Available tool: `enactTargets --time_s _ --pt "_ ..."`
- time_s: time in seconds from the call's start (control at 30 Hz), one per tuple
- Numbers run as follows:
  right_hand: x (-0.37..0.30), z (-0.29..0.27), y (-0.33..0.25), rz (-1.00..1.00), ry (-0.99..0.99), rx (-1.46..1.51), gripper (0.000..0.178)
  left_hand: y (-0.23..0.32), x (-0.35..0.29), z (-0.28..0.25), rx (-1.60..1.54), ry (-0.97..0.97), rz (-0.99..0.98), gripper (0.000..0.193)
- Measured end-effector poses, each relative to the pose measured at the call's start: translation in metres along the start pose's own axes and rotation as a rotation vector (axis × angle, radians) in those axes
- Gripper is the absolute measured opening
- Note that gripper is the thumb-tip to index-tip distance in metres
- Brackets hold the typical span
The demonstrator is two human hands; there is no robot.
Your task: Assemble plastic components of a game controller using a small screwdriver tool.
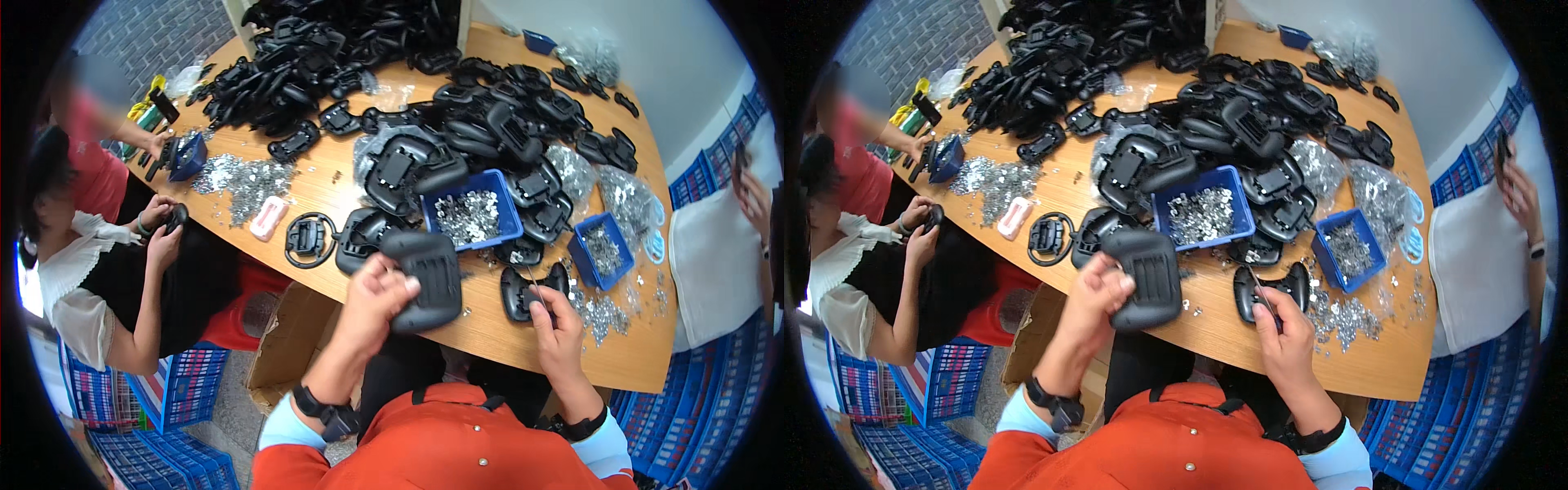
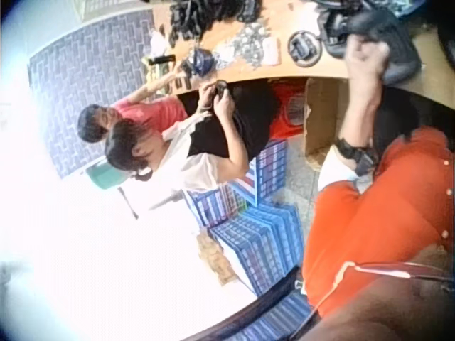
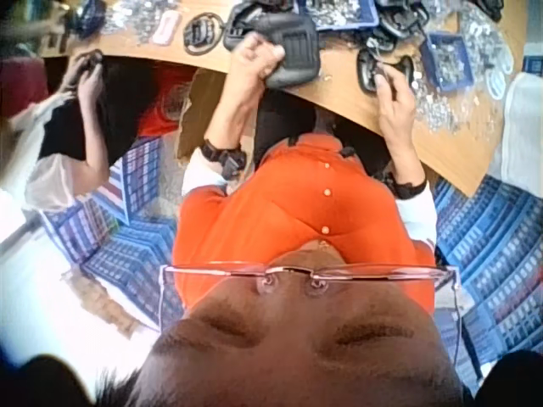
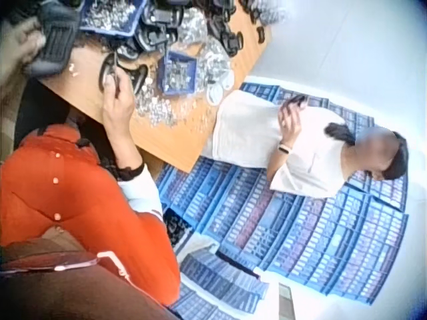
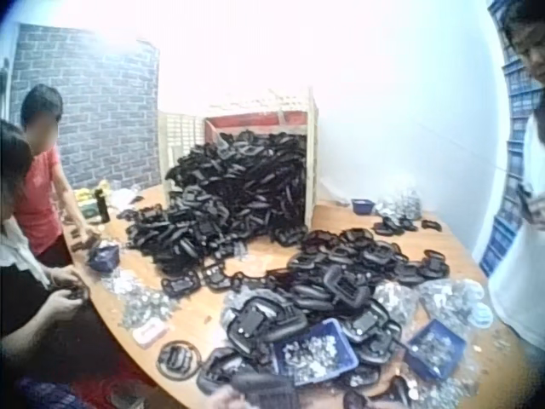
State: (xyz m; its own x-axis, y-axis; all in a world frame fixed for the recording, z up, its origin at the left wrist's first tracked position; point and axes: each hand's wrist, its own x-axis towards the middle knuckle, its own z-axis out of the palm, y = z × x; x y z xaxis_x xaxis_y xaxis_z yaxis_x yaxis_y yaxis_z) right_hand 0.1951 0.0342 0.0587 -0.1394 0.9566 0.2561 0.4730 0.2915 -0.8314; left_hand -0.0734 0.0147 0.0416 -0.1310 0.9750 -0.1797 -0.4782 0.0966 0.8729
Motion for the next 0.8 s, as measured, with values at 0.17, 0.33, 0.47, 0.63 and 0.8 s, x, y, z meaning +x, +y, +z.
enactTargets --time_s 0.17,0.33,0.47,0.63,0.8 --pt "0.004 0.004 -0.01 -0.088 -0.01 -0.014 0.018 0.08 0.077 0.012 -0.013 -0.187 0.15 0.055" --pt "-0.002 0.0 -0.013 -0.101 0.016 -0.05 0.016 0.115 0.142 -0.001 0.665 0.004 0.608 0.06" --pt "-0.005 0.0 -0.003 -0.138 0.038 -0.033 0.016 0.088 0.136 -0.015 1.524 0.221 0.463 0.076" --pt "-0.008 0.001 -0.01 -0.148 -0.088 -0.022 0.017 0.071 0.139 -0.007 1.612 0.277 0.29 0.089" --pt "-0.016 0.0 -0.008 -0.112 0.013 0.061 0.021 0.085 0.128 -0.02 1.277 0.357 0.483 0.076"
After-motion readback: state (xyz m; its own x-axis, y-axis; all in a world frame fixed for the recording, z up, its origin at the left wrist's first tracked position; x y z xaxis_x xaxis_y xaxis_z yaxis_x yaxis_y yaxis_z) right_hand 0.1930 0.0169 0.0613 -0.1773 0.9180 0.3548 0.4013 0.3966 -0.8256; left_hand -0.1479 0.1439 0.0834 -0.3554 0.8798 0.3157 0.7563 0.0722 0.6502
